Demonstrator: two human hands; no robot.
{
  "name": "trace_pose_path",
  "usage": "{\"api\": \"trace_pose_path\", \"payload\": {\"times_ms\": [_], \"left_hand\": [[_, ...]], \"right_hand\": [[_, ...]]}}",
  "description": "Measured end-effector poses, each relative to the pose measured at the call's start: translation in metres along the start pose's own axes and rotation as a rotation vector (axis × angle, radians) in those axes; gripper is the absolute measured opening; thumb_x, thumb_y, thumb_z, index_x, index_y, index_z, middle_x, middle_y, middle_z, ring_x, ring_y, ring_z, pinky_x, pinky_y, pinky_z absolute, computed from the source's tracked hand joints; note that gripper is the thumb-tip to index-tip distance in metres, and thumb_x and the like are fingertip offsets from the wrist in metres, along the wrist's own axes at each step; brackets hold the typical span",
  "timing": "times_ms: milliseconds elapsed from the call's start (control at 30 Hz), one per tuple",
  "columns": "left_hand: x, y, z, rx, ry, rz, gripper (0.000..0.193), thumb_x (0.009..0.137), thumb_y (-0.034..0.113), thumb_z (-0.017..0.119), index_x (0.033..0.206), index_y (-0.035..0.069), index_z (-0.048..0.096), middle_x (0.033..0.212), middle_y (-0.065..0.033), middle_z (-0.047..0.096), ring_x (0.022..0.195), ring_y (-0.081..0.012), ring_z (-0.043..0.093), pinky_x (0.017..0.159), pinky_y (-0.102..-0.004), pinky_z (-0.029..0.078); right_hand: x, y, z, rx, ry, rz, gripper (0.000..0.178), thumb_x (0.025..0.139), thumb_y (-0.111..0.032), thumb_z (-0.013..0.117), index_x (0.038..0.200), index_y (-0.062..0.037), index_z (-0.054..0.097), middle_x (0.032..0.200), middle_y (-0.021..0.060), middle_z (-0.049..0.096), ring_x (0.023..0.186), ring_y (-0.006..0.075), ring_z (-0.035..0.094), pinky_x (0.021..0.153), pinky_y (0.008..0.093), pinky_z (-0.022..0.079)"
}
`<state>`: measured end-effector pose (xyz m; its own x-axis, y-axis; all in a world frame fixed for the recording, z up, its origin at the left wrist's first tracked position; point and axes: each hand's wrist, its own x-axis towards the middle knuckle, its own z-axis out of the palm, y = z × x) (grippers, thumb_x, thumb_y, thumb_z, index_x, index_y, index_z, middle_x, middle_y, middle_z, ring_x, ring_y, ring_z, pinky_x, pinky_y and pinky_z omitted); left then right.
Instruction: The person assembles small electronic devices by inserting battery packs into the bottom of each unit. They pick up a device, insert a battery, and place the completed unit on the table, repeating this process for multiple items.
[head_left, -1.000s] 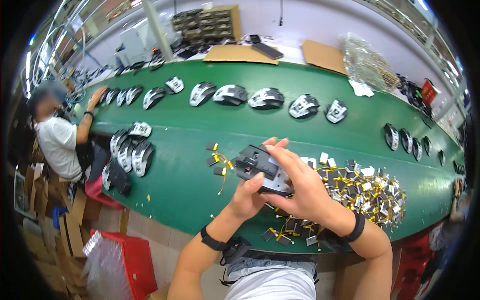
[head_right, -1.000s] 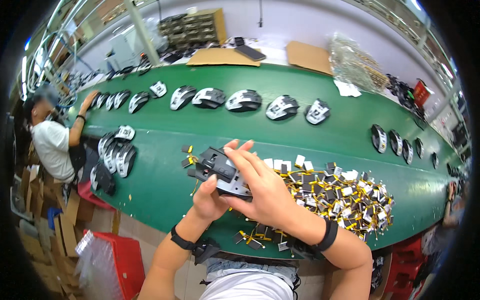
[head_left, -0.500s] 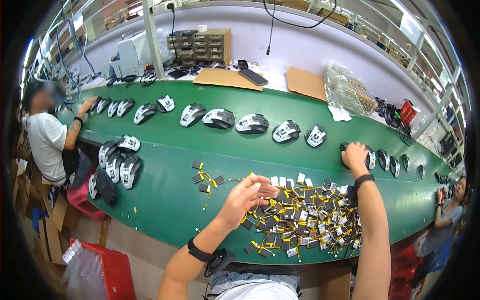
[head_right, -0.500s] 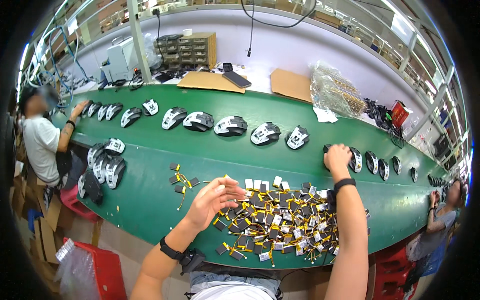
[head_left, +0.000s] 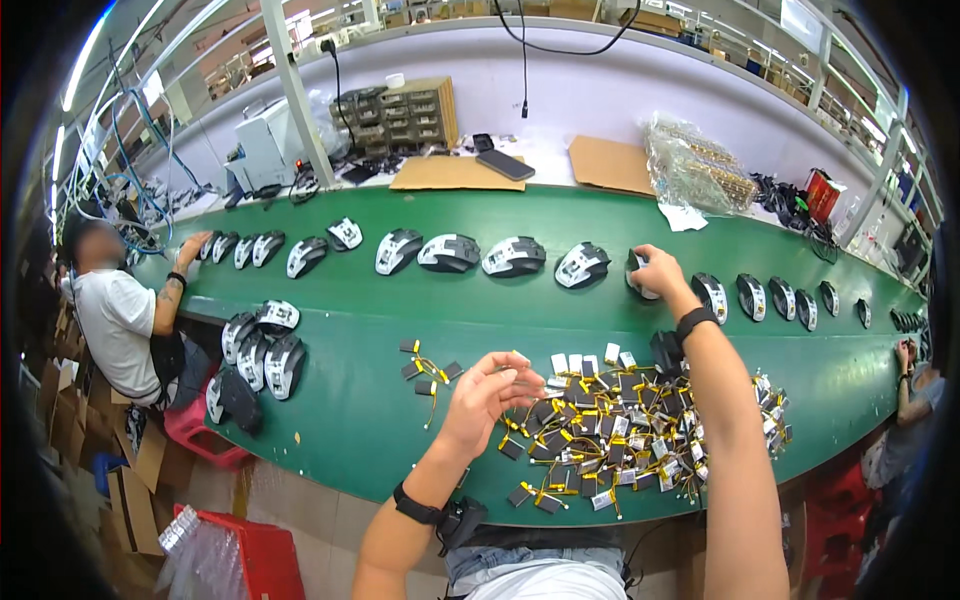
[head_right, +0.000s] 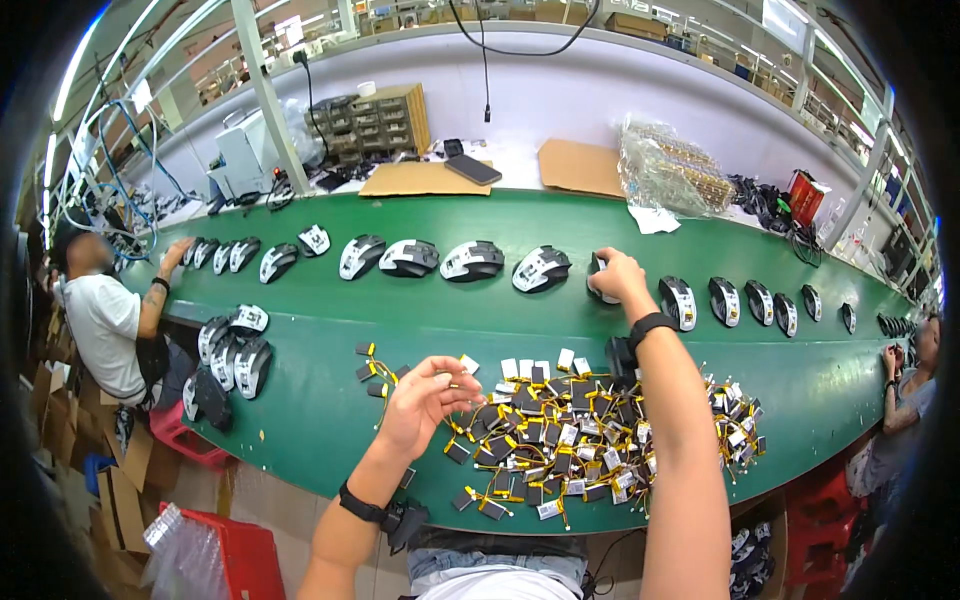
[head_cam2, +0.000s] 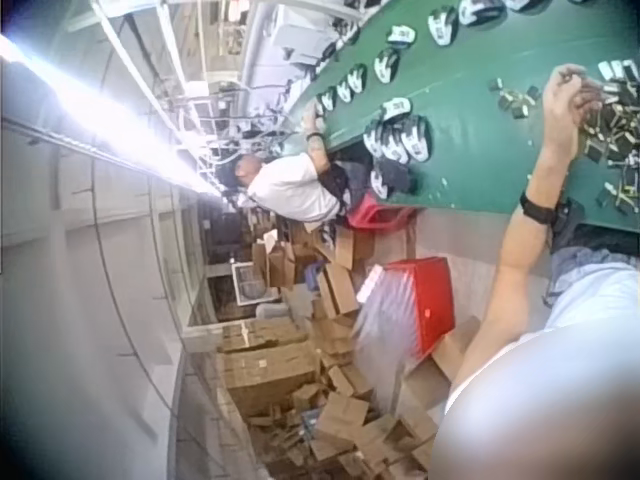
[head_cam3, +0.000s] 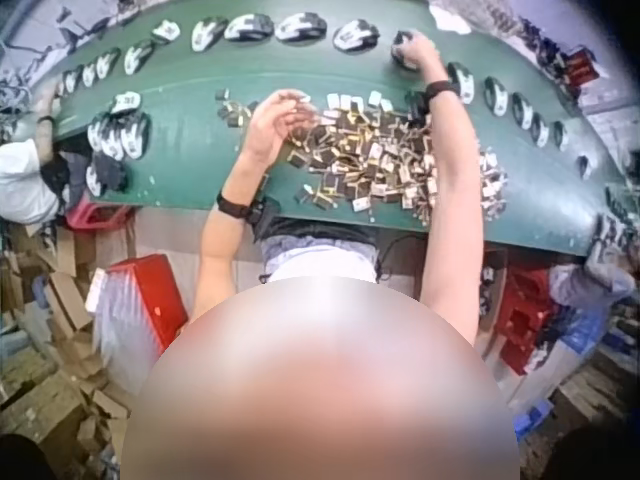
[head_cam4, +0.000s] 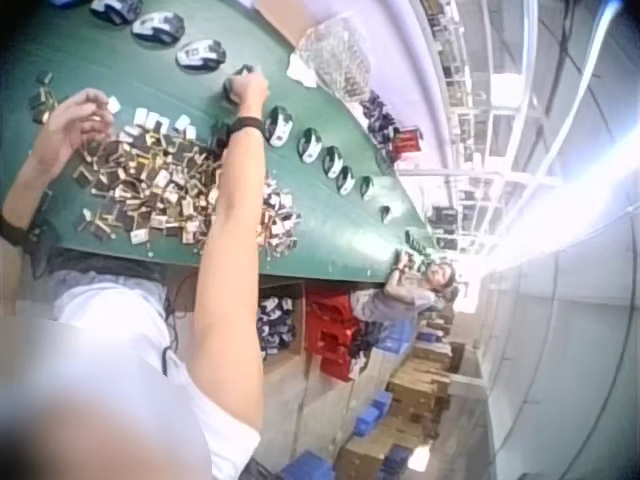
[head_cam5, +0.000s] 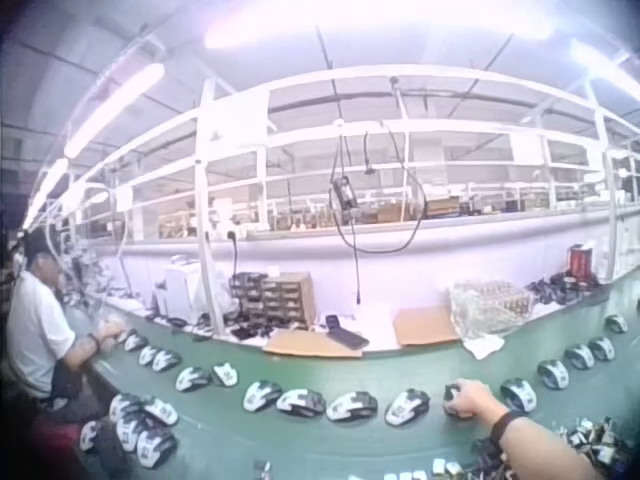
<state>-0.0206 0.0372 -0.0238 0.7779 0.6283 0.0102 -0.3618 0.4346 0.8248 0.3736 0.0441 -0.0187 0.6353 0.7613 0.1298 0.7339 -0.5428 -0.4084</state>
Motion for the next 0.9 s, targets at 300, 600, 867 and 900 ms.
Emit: {"api": "trace_pose_path", "payload": {"times_ms": [300,600,867,900], "left_hand": [[-0.007,-0.004,0.013,-0.038,-0.052,-0.102,0.067,0.096,0.033,0.057,0.146,0.002,0.024,0.137,-0.0200,0.047,0.120,-0.0285,0.056,0.096,-0.0361,0.048],[-0.007,0.034,-0.010,-0.312,0.317,0.549,0.060,0.092,0.049,0.048,0.137,0.011,0.039,0.121,-0.0182,0.058,0.104,-0.0361,0.063,0.082,-0.0476,0.055],[-0.008,0.046,-0.041,-0.511,0.437,0.605,0.056,0.090,0.051,0.052,0.124,0.007,0.050,0.117,-0.0166,0.060,0.104,-0.0364,0.062,0.079,-0.0453,0.057],[-0.008,0.045,-0.038,-0.498,0.446,0.595,0.056,0.089,0.051,0.052,0.124,0.007,0.049,0.117,-0.0169,0.060,0.104,-0.0372,0.062,0.079,-0.0455,0.057]], "right_hand": [[-0.114,-0.086,-0.048,0.732,-0.597,-0.246,0.068,0.058,0.003,0.071,0.124,-0.0108,0.063,0.123,0.0084,0.061,0.109,0.0217,0.058,0.092,0.0380,0.046],[-0.123,-0.205,0.000,0.908,-0.528,-0.650,0.034,0.082,-0.009,0.068,0.115,-0.0043,0.062,0.101,0.0084,0.069,0.083,0.0183,0.066,0.078,0.0344,0.053],[-0.166,-0.223,0.065,0.220,-0.449,-1.163,0.014,0.076,-0.007,0.067,0.090,-0.0077,0.066,0.087,0.0098,0.064,0.085,0.0308,0.065,0.074,0.0444,0.053],[-0.165,-0.222,0.067,0.193,-0.490,-1.155,0.012,0.076,-0.008,0.067,0.088,-0.0075,0.066,0.088,0.0102,0.063,0.087,0.0312,0.064,0.075,0.0443,0.052]]}}
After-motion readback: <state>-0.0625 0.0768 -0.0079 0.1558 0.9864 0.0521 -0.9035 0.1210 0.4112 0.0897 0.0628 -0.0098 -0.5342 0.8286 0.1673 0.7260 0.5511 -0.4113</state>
